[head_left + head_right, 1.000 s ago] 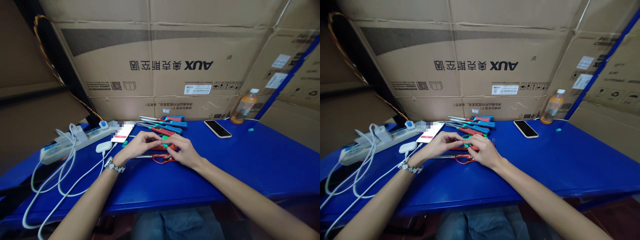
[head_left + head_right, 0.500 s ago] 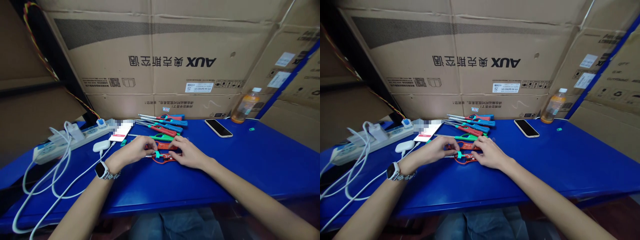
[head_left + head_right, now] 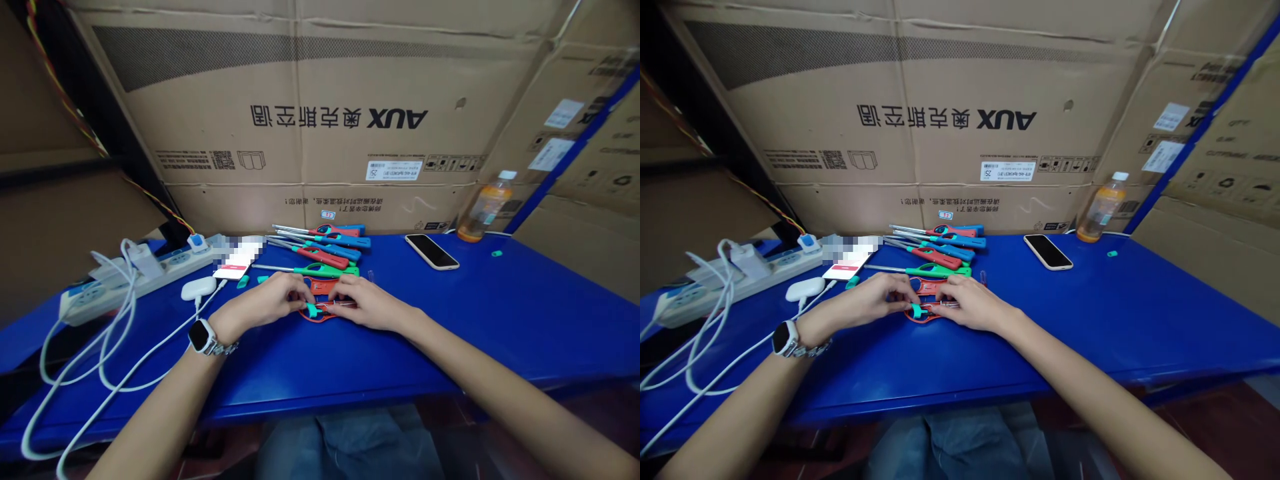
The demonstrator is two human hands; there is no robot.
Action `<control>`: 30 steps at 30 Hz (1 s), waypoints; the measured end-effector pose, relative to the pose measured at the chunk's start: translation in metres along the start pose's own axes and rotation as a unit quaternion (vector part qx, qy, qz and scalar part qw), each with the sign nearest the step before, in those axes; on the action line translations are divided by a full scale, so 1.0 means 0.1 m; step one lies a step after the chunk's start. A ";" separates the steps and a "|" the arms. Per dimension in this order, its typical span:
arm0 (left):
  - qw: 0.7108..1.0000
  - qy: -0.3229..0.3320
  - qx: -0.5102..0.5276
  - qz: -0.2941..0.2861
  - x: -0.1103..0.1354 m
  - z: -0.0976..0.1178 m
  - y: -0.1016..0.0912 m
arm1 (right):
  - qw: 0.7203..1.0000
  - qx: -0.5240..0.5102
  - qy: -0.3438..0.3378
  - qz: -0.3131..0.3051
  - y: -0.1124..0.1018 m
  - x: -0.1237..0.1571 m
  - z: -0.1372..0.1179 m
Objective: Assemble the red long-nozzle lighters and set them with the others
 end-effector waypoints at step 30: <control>1.000 -0.017 0.003 0.008 -0.03 0.06 0.12 | 1.000 0.021 0.005 -0.001 0.02 0.02 0.04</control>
Point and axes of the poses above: each hand's wrist, its own x-axis away from the middle knuckle, its own y-axis out of the palm, z = x × y, the point moved 7 cm from there along -x, towards the middle knuckle, and after that the axes turned 14 degrees about -x, right-handed, at the moved point
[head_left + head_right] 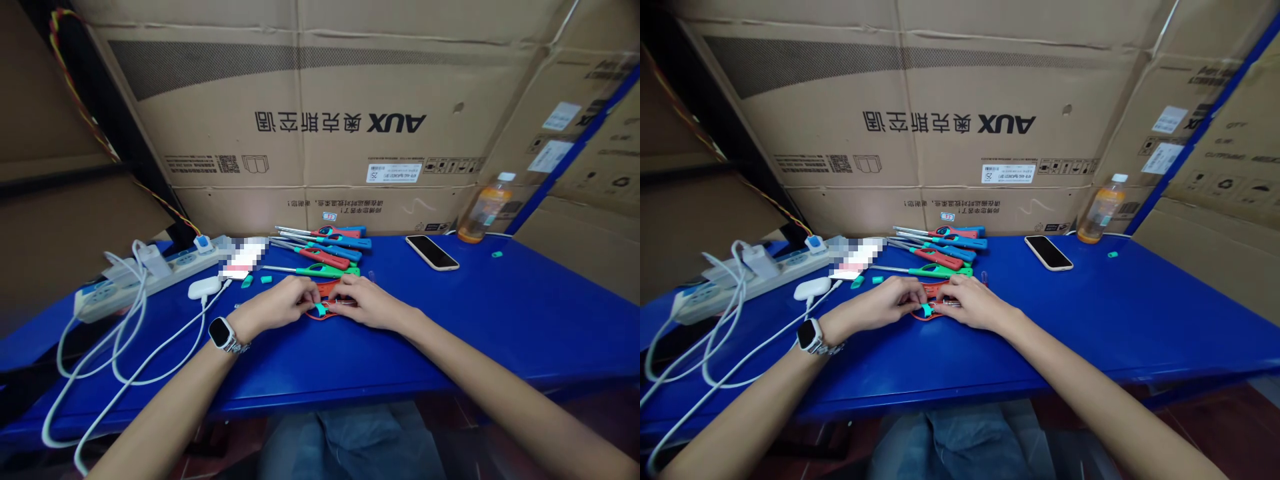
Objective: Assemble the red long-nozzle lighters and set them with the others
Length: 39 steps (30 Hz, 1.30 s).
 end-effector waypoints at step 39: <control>0.997 0.054 -0.054 -0.002 0.02 -0.05 0.04 | 0.981 0.145 0.110 0.071 0.15 -0.07 -0.29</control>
Point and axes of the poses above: each hand's wrist, its own x-axis away from the middle knuckle, its own y-axis out of the palm, z = x × y, the point moved 7 cm from there along -x, towards the middle knuckle, and after that the axes turned 14 degrees about -x, right-handed, at the moved point
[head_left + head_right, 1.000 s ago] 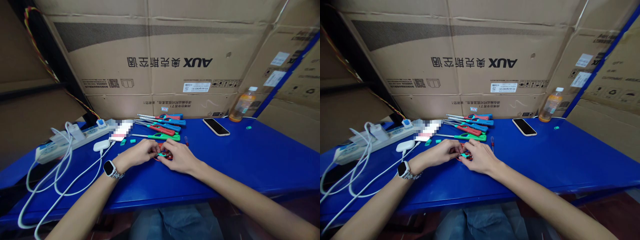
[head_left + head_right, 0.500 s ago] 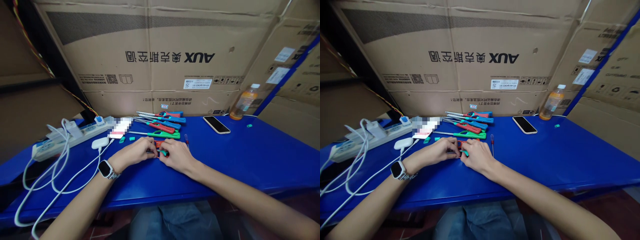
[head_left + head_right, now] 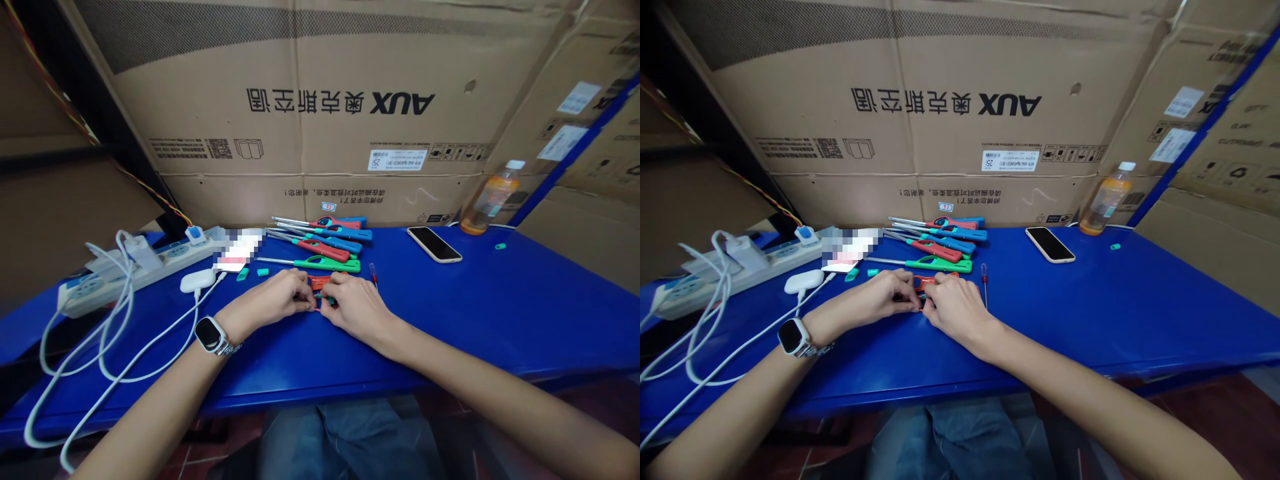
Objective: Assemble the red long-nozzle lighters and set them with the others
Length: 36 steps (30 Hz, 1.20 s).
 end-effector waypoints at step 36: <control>1.000 0.004 0.028 -0.013 0.03 0.00 -0.02 | 0.995 -0.020 -0.088 -0.040 -0.03 0.11 -0.03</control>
Point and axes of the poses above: each hand's wrist, its own x-axis away from the middle knuckle, its own y-axis out of the palm, z = x × y, the point moved 7 cm from there along -x, towards the middle knuckle, and after that the axes turned 14 degrees about -x, right-handed, at the moved point
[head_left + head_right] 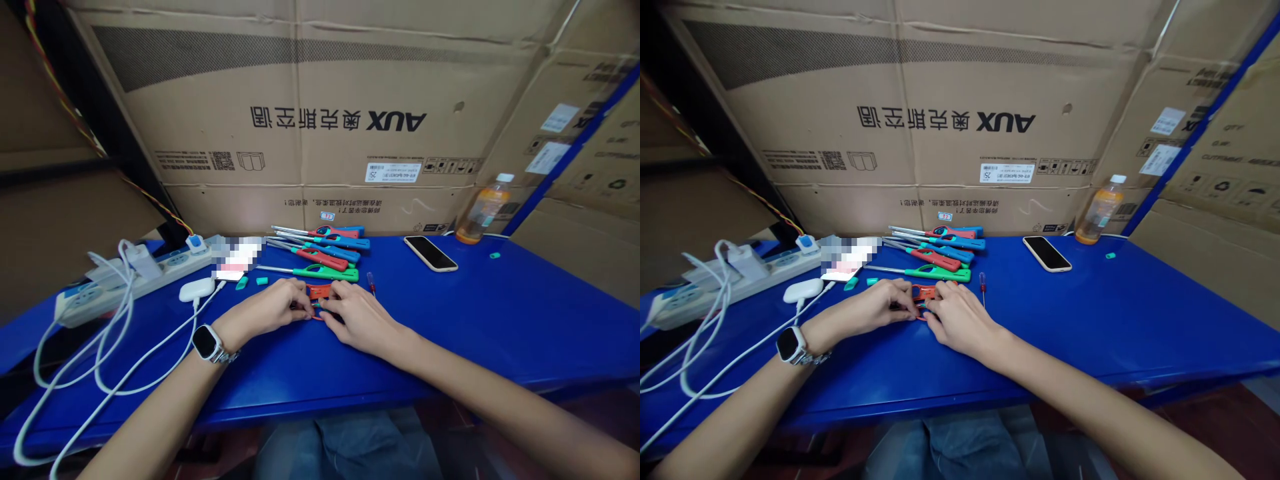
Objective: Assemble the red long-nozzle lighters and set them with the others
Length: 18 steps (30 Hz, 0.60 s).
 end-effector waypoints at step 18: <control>0.986 -0.130 -0.020 0.107 0.10 -0.50 -0.23 | 0.992 -0.074 0.000 -0.102 -0.12 -0.65 0.43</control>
Point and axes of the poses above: each hand's wrist, its own x-axis away from the middle knuckle, its own y-axis out of the palm, z = x × y, the point moved 7 cm from there along -x, towards the middle knuckle, and after that the axes turned 14 degrees about -x, right-handed, at the moved point
